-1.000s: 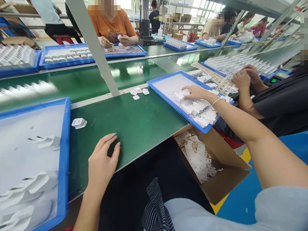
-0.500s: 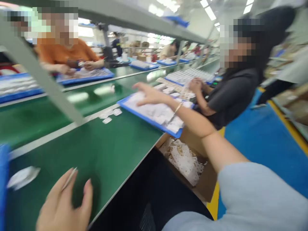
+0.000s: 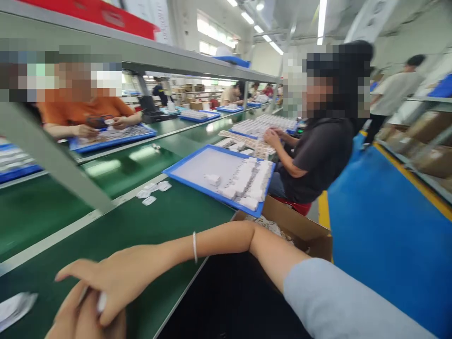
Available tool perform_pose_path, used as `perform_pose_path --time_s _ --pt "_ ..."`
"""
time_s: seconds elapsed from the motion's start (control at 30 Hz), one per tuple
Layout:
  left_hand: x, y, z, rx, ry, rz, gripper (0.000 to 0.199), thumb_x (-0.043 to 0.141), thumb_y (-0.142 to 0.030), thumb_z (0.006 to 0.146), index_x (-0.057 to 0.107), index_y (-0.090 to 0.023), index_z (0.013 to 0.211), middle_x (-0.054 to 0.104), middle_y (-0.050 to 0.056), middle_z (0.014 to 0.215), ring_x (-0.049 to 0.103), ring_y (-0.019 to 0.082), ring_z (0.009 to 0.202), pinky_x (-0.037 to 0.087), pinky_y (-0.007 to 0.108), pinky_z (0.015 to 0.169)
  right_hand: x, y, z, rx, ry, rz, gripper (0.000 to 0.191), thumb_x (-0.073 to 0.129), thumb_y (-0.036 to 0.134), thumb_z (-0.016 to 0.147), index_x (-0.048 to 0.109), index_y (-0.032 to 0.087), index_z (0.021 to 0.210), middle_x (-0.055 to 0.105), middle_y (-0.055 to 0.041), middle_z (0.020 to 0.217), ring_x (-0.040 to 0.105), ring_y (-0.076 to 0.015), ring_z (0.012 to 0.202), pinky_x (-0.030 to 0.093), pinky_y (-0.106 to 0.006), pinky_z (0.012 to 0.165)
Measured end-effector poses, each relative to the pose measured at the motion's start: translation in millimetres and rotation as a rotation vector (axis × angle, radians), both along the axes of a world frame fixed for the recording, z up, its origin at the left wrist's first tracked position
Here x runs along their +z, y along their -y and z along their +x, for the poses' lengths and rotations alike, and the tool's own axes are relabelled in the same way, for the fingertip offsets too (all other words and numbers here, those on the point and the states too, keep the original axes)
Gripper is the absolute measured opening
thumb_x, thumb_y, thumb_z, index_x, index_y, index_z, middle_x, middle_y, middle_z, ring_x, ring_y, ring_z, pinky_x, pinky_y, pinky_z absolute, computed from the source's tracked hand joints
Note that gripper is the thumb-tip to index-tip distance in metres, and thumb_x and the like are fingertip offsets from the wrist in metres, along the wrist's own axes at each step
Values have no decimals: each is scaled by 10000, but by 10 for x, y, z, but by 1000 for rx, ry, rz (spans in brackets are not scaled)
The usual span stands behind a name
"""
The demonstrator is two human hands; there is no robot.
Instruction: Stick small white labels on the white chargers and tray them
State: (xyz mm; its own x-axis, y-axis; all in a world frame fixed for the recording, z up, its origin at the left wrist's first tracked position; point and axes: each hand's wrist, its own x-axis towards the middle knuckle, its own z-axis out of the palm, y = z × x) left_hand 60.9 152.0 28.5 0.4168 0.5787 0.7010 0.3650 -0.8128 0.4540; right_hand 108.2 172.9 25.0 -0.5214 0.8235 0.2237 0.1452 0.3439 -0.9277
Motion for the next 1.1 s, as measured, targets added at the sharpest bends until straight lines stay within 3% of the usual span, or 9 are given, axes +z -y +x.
perform_pose_path --time_s 0.1,0.2,0.27,0.33,0.47,0.67,0.77,0.93,1.1 --pt "-176 108 -465 171 22 -59 390 710 -438 830 683 -286 1187 686 73 1251 625 315 1231 565 484 1034 114 -22 147 81 159 -58 677 810 341 468 542 501 1069 601 242 706 642 -167 804 526 -269 754" --pt "-399 303 -839 369 102 -148 339 735 -394 830 714 -264 1142 694 83 1257 651 302 1199 555 489 1050 144 -57 350 313 195 -203 1106 908 316 546 337 282 1493 701 57 1018 676 -178 1016 534 -250 884" --pt "-502 459 -964 478 195 -232 337 775 -364 807 732 -241 1118 703 91 1254 666 291 1183 545 486 1064 126 -66 443 422 128 -327 1123 875 381 687 200 235 1572 715 -4 1032 685 -163 982 544 -254 840" --pt "-546 583 -1005 493 337 -361 388 838 -349 744 744 -224 1100 719 90 1235 672 289 1185 542 478 1073 85 -63 474 386 55 -405 847 758 469 833 320 248 1523 727 -11 964 696 -147 869 553 -260 770" --pt "-542 677 -1014 268 600 -610 470 913 -331 642 759 -214 1071 734 91 1220 679 283 1185 559 428 1051 -46 -19 404 251 -55 -378 338 701 462 894 655 185 1083 695 3 808 649 -107 739 503 -207 656" --pt "-470 722 -1080 -56 691 -780 485 941 -496 530 788 -196 880 762 115 1124 715 316 1064 606 443 940 -177 74 313 458 -165 -528 319 806 423 805 664 168 932 696 3 781 632 -109 680 514 -235 635" --pt "-467 717 -1107 -153 730 -852 492 921 -525 545 791 -209 900 772 107 1041 735 314 958 627 466 867 -173 111 289 442 -178 -536 311 834 419 769 666 165 832 702 0 713 635 -117 620 528 -255 617" --pt "-487 717 -1093 -154 783 -888 429 919 -449 587 791 -221 928 766 88 1004 736 300 951 629 430 835 -142 210 257 165 -142 -277 270 778 424 817 679 188 729 687 0 670 611 -131 603 511 -276 610" --pt "-497 739 -1034 118 732 -729 378 932 -326 606 790 -206 936 738 81 1146 688 274 1119 576 384 982 -150 254 296 -93 29 83 288 639 416 926 670 221 716 663 -1 662 576 -149 605 478 -303 615"
